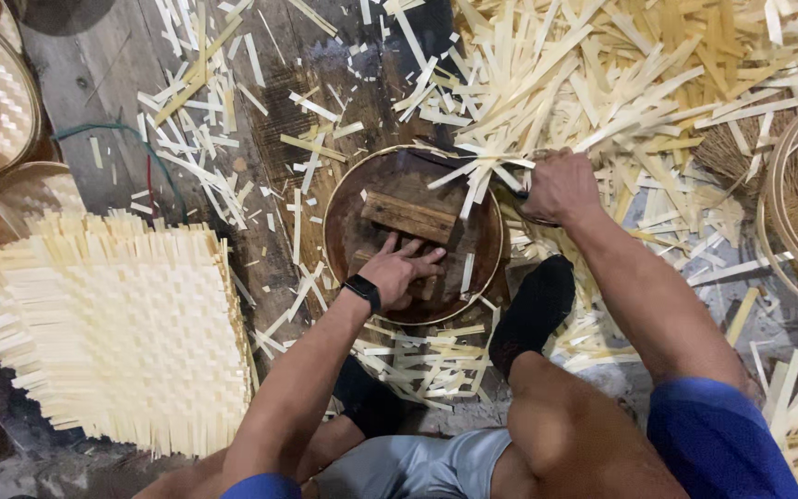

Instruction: The person weaves a bamboo basket by placing a circular frame onto a woven bamboo mat and cutting the excess bamboo strips around the frame.

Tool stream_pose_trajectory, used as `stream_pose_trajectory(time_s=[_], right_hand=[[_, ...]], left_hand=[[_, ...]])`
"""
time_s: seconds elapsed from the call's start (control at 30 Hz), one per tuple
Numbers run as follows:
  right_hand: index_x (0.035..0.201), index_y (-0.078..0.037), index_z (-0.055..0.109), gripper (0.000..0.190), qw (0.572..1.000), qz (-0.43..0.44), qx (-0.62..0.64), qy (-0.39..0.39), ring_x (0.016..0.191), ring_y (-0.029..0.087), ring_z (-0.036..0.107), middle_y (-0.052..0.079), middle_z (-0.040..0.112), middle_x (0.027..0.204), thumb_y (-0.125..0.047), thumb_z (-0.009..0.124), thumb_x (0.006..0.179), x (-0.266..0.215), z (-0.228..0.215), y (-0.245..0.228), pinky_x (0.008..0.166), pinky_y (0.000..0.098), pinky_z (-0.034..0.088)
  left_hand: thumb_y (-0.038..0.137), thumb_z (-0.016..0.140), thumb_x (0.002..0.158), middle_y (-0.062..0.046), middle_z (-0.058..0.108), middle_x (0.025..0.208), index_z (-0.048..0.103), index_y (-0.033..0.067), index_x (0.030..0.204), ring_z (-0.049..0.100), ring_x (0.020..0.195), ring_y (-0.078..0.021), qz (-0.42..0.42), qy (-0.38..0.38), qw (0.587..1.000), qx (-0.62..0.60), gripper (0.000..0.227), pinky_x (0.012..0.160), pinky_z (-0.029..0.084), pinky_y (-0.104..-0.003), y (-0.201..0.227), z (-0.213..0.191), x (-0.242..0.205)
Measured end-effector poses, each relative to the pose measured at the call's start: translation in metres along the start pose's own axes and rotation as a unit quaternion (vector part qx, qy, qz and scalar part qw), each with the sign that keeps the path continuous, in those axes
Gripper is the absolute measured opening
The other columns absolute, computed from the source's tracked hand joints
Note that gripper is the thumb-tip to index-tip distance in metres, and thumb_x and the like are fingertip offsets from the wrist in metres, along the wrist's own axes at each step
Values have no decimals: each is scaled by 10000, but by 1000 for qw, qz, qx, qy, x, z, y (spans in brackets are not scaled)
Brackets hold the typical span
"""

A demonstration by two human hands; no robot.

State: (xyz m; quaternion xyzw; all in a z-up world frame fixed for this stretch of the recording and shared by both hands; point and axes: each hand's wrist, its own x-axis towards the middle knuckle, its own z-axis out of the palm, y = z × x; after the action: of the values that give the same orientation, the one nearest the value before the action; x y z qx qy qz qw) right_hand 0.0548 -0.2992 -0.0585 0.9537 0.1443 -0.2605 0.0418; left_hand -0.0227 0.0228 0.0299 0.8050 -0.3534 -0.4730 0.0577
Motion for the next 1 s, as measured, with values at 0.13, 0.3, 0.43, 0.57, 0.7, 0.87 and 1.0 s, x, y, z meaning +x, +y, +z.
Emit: stream_pose_trajectory(time_s=[0.13, 0.3, 0.43, 0.57, 0.7, 0.87, 1.0], right_hand=[[846, -102, 718, 302, 986, 49, 127, -94, 628, 258, 643, 122, 639, 717, -387, 629, 805, 1, 0, 22, 612, 452, 537], [984, -62, 697, 453, 995, 56, 84, 11, 774, 289, 612, 158, 613, 828, -499, 626, 886, -26, -9, 42, 716, 451, 515], [1061, -24, 649, 564, 999, 20, 13, -26, 951, 262, 602, 143, 625, 987, -545, 651, 844, -15, -22, 27, 867, 392, 498], [975, -22, 674, 531, 994, -15, 16, 109, 870, 282, 627, 149, 633, 908, -514, 694, 774, -14, -26, 4, 785, 420, 520], [869, -36, 740, 422, 991, 26, 48, -120, 765, 274, 698, 140, 674, 802, -451, 709, 805, -14, -21, 24, 672, 426, 596], [935, -101, 774, 403, 999, -16, 27, 18, 903, 310, 696, 153, 709, 914, -467, 743, 769, -27, 3, 39, 819, 413, 578], [929, -61, 739, 528, 999, 9, 23, 30, 901, 290, 675, 140, 681, 934, -575, 715, 807, -16, -6, 16, 807, 427, 548]], left_hand=[[676, 669, 894, 3, 410, 1532, 522, 260, 1484, 362, 1429, -265, -153, 160, 961, -164, 737, 1241, 224, -504, 12, 30, 14], [723, 762, 784, -332, 6, 1654, 19, -97, 1575, 48, 1552, -408, -487, 453, 662, -345, 1360, 1226, 31, -601, 24, 22, 91], [636, 857, 675, -406, -148, 1609, -222, -129, 1498, -125, 1533, -500, -505, 417, 651, -383, 1558, 1251, -32, -558, 31, 8, 116], [552, 874, 606, -414, -119, 1603, -224, -134, 1479, -101, 1528, -512, -371, 387, 794, -287, 1561, 1256, -29, -560, 45, 20, 101], [479, 844, 684, -428, -73, 1600, -210, -149, 1494, -79, 1528, -555, -342, 406, 804, -268, 1470, 1255, 3, -585, 47, 23, 91], [450, 821, 657, -426, -47, 1616, -181, -146, 1513, -55, 1526, -567, -274, 435, 825, -236, 1447, 1262, 19, -577, 43, 24, 84], [466, 822, 663, -426, -49, 1615, -171, -152, 1508, -60, 1527, -568, -294, 408, 835, -221, 1443, 1256, 18, -579, 44, 19, 84]])
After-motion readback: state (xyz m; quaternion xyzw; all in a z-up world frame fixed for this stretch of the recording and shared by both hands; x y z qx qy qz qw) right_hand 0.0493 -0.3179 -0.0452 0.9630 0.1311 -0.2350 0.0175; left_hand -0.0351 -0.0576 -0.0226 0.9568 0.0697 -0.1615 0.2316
